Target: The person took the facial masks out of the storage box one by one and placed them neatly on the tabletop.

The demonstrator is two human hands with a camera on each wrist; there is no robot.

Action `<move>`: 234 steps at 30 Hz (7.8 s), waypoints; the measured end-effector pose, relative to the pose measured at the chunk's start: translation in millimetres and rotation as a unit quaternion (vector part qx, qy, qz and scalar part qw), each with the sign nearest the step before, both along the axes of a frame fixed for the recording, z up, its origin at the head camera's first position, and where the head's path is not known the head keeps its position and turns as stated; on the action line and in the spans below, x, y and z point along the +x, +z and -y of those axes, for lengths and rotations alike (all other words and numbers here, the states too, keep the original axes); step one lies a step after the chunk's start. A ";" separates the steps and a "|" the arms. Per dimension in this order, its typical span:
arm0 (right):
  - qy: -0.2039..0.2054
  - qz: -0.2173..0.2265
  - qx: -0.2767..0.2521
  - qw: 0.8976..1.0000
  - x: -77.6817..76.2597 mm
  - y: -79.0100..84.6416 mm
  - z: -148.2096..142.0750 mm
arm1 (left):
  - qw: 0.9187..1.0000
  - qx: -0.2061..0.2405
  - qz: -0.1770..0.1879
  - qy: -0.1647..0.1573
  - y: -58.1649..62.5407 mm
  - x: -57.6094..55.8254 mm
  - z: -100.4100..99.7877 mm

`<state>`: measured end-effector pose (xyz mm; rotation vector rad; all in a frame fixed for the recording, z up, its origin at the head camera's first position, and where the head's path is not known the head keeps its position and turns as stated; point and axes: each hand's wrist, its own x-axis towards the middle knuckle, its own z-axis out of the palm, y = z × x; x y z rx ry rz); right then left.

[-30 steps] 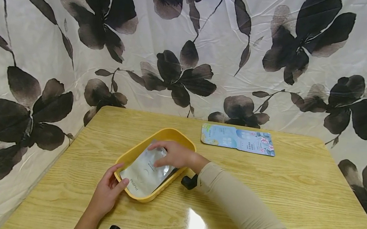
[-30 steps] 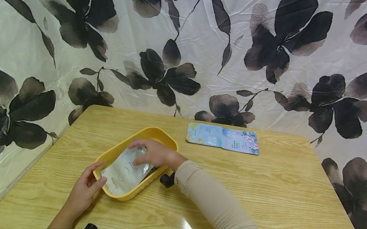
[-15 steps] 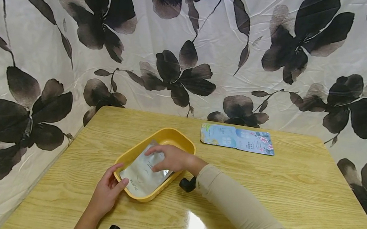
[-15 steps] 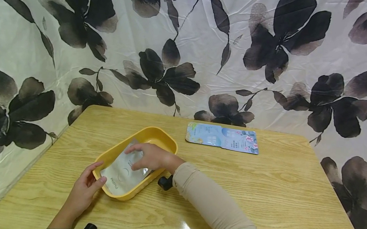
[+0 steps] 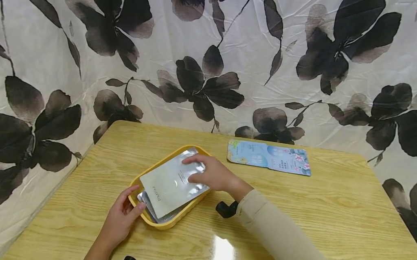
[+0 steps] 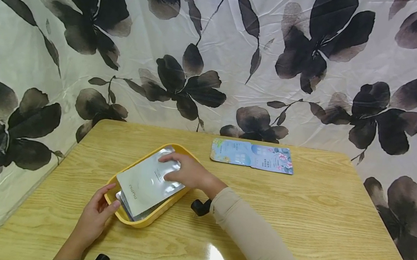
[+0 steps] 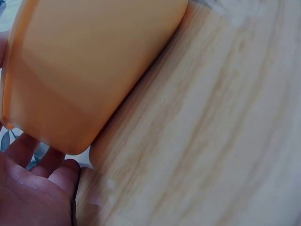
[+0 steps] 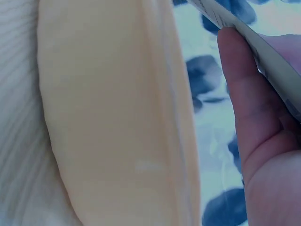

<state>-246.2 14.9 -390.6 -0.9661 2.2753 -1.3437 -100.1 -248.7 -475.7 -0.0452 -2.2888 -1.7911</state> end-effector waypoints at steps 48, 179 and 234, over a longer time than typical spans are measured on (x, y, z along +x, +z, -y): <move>-0.298 0.103 -0.044 0.948 -14.2 -69.3 -160.6 | 0.999 0.032 -0.006 -0.012 -0.4 1.5 0.3; 0.011 0.040 0.157 0.987 -23.6 -16.8 29.2 | 0.999 0.026 -0.022 -0.019 -2.0 -0.3 1.7; 0.132 0.111 0.131 0.976 -5.9 -3.7 41.2 | 1.000 0.010 -0.009 -0.016 -0.3 -1.4 1.9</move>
